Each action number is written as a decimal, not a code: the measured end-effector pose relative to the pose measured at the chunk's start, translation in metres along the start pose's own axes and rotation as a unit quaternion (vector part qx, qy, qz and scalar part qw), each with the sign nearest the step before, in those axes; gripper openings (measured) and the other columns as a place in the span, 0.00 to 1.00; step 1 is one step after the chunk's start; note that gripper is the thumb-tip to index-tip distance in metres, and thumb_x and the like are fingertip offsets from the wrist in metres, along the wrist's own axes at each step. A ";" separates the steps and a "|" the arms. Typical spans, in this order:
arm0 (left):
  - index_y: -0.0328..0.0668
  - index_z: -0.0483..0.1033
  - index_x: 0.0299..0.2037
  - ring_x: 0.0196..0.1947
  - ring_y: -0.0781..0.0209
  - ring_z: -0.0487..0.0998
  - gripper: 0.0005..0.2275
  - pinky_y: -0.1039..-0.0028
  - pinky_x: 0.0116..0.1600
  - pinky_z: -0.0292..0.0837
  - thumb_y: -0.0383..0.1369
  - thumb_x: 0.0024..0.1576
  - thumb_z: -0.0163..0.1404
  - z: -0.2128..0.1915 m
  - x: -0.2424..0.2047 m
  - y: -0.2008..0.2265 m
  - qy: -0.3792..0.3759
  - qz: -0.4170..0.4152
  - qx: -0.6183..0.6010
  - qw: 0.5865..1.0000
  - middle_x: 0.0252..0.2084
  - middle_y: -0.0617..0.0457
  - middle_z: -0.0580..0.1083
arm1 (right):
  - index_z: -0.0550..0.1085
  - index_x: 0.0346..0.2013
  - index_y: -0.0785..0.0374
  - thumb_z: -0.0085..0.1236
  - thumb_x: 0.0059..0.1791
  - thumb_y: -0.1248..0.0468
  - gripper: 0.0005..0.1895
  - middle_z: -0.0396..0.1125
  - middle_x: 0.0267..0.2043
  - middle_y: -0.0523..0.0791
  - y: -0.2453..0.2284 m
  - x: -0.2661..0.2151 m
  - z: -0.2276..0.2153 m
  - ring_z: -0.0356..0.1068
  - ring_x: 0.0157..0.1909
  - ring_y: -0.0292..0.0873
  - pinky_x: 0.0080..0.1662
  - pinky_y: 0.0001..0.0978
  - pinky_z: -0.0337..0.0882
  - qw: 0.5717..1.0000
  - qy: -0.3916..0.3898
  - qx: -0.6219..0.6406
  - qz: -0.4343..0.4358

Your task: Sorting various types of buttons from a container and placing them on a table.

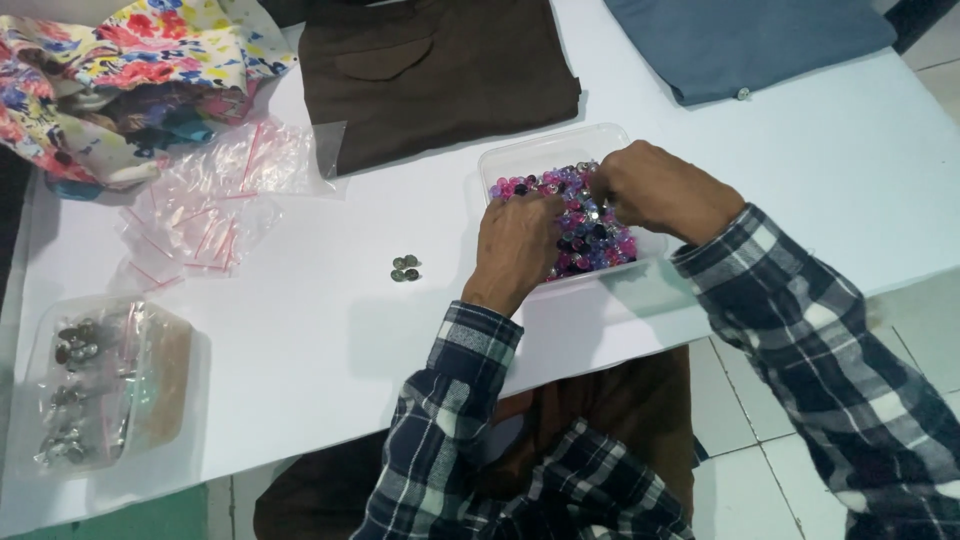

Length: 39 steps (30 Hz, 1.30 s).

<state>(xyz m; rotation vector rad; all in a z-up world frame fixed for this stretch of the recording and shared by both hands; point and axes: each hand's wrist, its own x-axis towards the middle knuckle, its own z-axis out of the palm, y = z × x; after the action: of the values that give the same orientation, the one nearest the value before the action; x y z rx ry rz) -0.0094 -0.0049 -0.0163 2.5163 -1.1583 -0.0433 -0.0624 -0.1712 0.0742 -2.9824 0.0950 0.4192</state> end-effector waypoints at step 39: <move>0.39 0.74 0.52 0.51 0.42 0.78 0.16 0.60 0.51 0.78 0.14 0.58 0.41 -0.019 -0.014 0.006 0.143 0.034 -0.172 0.974 0.56 0.43 0.70 | 0.81 0.42 0.64 0.61 0.46 0.71 0.10 0.77 0.37 0.53 -0.004 0.004 0.016 0.79 0.43 0.52 0.43 0.37 0.79 0.990 -0.067 -0.096 -0.083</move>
<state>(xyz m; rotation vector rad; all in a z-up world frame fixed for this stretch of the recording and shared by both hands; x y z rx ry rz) -0.0192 0.0080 0.0019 2.0961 -1.0182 0.1231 -0.0620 -0.1651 0.0583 -3.1053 -0.2186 0.6392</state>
